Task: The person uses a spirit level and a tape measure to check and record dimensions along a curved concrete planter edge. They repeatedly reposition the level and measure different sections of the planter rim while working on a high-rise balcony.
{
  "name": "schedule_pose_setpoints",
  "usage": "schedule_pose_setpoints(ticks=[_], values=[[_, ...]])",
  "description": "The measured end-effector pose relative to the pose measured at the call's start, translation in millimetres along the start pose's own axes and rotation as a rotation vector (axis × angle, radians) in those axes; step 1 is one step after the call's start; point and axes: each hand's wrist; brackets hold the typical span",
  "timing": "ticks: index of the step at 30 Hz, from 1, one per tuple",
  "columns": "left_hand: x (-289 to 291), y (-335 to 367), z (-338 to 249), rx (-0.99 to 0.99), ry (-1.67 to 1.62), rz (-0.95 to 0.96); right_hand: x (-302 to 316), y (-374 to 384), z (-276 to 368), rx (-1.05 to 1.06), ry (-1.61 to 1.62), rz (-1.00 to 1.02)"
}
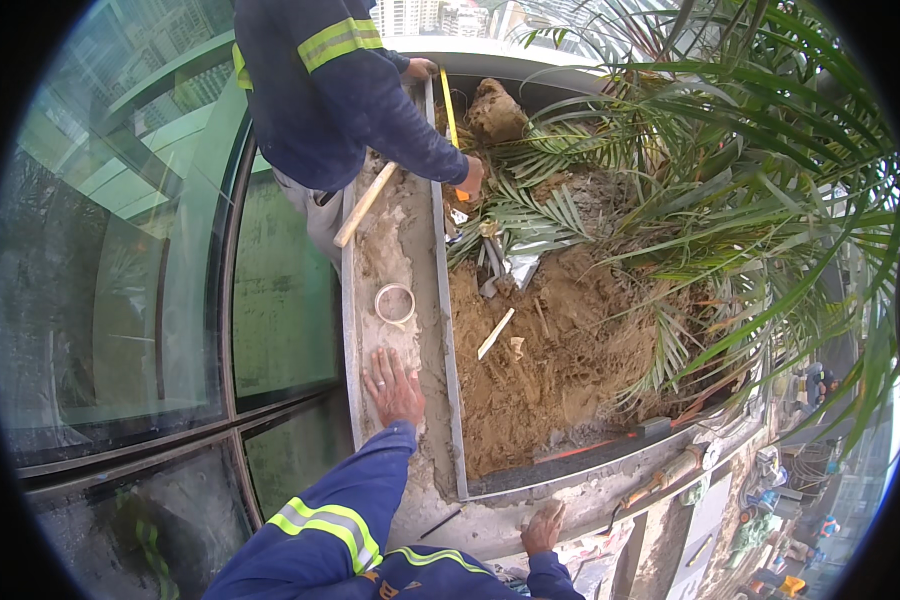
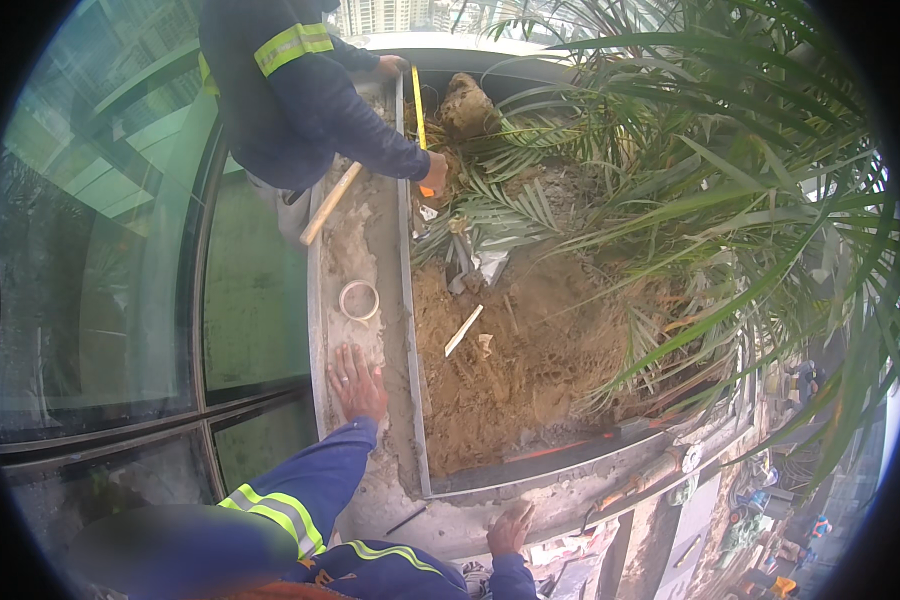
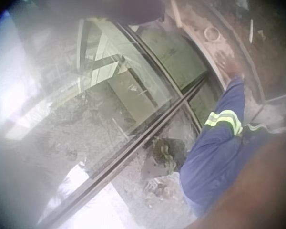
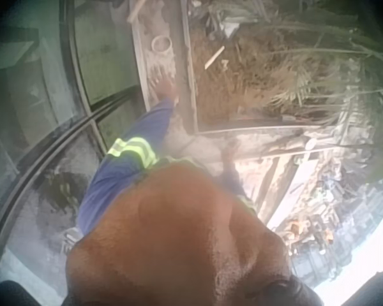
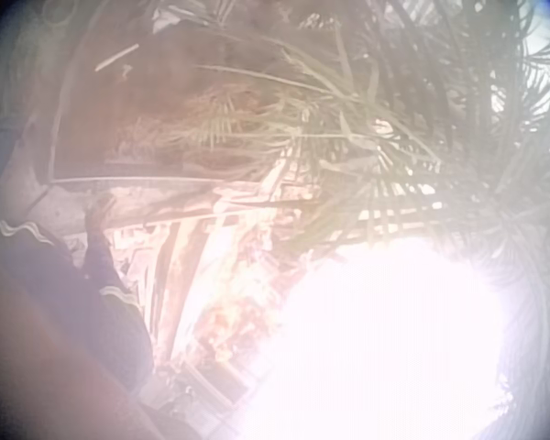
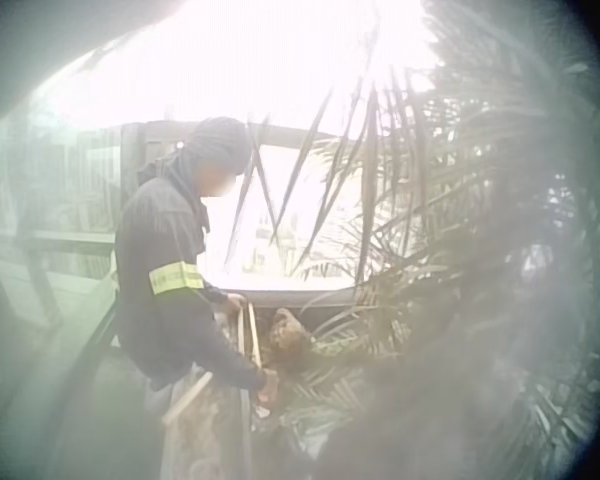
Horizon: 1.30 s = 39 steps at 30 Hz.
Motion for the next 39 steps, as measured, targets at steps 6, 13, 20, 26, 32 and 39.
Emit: schedule_pose_setpoints(ticks=[6, 13, 20, 26, 32, 39], values=[[2, -3, -13, -0.067, 0.159, -0.043, 5, 4, 2, 0.030, -0.119, -0.091], [-37, -9, 7, -0.141, 0.319, -0.161, -6, 4, 0, -0.006, -0.168, -0.219], [-50, -2, 18, -0.171, 0.372, -0.261, -14, 1, 11, -0.049, -0.155, -0.337], [-62, 3, 27, -0.205, 0.482, -0.351, -12, 10, 12, -0.098, -0.035, -0.397], [-72, 9, 31, -0.213, 0.417, -0.382, -31, 17, 10, -0.160, 0.110, -0.476], [-81, 10, 34, -0.233, 0.430, -0.360, -45, 10, 5, -0.164, 0.078, -0.483]])
Point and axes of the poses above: each hand's wrist, its own y-axis towards the middle knuckle, its own x-axis out of the back of the hand, z = x × y, and after that the axes turned 10 degrees about -z, right-handed
